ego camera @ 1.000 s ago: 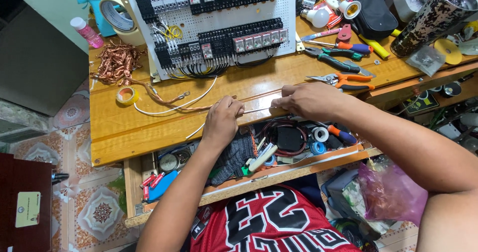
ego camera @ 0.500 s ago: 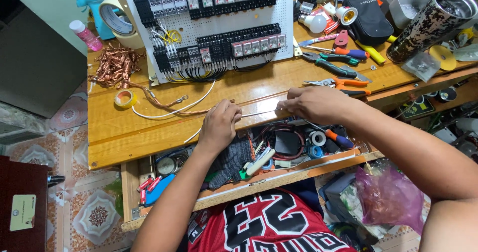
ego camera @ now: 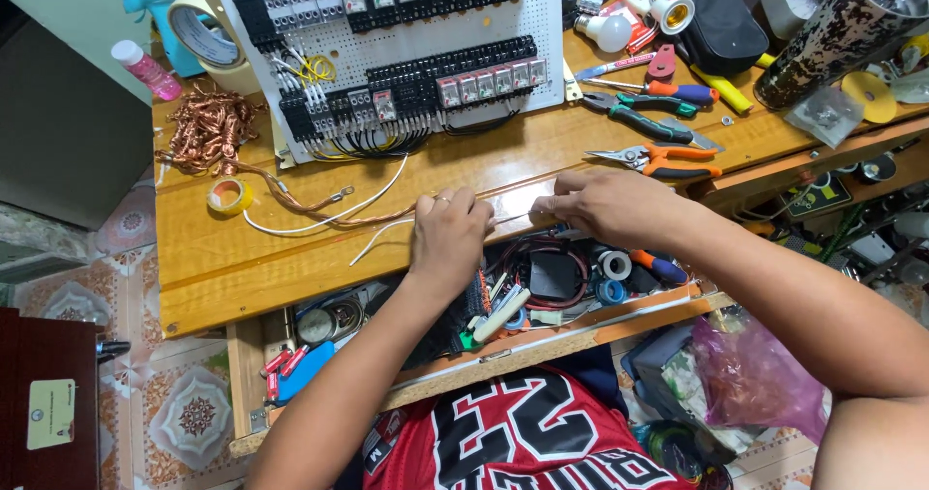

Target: Wiring an electrical panel by stripping wires and connecting them to components.

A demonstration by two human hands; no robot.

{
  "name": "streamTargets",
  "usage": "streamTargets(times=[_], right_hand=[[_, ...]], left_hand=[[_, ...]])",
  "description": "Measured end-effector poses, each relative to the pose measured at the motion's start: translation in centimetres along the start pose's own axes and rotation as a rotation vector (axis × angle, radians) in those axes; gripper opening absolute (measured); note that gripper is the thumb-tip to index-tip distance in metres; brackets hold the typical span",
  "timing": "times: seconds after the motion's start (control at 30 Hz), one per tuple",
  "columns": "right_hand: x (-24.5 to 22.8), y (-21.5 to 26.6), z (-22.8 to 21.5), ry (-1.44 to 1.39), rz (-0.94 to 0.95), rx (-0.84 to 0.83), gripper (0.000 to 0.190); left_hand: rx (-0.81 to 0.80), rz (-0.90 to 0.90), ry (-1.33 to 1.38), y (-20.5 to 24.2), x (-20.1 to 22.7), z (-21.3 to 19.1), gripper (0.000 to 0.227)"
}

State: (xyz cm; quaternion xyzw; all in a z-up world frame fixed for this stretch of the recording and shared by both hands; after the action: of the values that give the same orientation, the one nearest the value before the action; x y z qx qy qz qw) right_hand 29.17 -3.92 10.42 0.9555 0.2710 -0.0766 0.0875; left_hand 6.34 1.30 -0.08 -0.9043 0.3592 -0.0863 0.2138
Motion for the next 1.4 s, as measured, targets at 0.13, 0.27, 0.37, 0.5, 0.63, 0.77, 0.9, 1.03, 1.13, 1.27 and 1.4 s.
streamTargets(times=[0.13, 0.27, 0.37, 0.5, 0.63, 0.77, 0.9, 1.03, 1.13, 1.27, 1.4], right_hand=[[-0.5, 0.4, -0.1, 0.003, -0.003, 0.031, 0.03], [-0.3, 0.7, -0.3, -0.008, -0.003, 0.051, 0.033], [-0.7, 0.8, -0.8, -0.018, -0.01, 0.073, 0.031], [-0.2, 0.5, -0.2, -0.01, -0.034, 0.144, 0.026], [-0.2, 0.6, 0.3, -0.013, -0.026, 0.135, 0.027], [-0.4, 0.6, 0.3, 0.02, 0.011, 0.089, 0.029], [-0.8, 0.8, 0.2, 0.025, 0.005, 0.09, 0.029], [-0.7, 1.0, 0.4, 0.058, -0.001, 0.118, 0.031], [-0.6, 1.0, 0.6, 0.022, 0.001, 0.118, 0.032], [-0.2, 1.0, 0.7, -0.035, 0.014, 0.102, 0.031], [-0.1, 0.8, 0.4, -0.089, 0.016, 0.107, 0.026]], left_hand=[[-0.044, -0.056, 0.12, 0.1, 0.2, -0.7, 0.014], [-0.037, -0.128, 0.36, 0.1, -0.4, -1.2, 0.009], [-0.038, -0.155, 0.46, -0.1, -0.5, -1.7, 0.009], [-0.032, -0.142, 0.477, -0.5, -0.4, -2.6, 0.008], [0.004, -0.145, 0.424, 0.0, -0.4, -1.9, 0.013], [0.047, -0.147, 0.393, 0.3, -0.4, -1.4, 0.016], [0.079, -0.142, 0.379, 0.6, -0.5, -1.0, 0.015], [0.107, -0.124, 0.378, 0.6, -0.6, -1.1, 0.014], [0.115, -0.115, 0.364, 0.6, -0.5, -1.3, 0.013], [0.136, -0.1, 0.358, 0.6, -0.4, -1.7, 0.012], [0.135, -0.114, 0.407, 0.5, -0.3, -2.2, 0.009]])
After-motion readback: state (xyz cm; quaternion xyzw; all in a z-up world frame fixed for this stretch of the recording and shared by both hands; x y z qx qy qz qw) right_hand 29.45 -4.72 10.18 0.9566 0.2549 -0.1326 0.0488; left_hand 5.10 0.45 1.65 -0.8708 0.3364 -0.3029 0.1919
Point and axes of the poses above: each hand's wrist, its own y-axis away from the middle knuckle, its own z-axis out of the palm, x = y × z, the point moved 2 cm from there along -y, towards the middle knuckle, and after that the axes turned 6 degrees about -y, right-handed, at the moved point
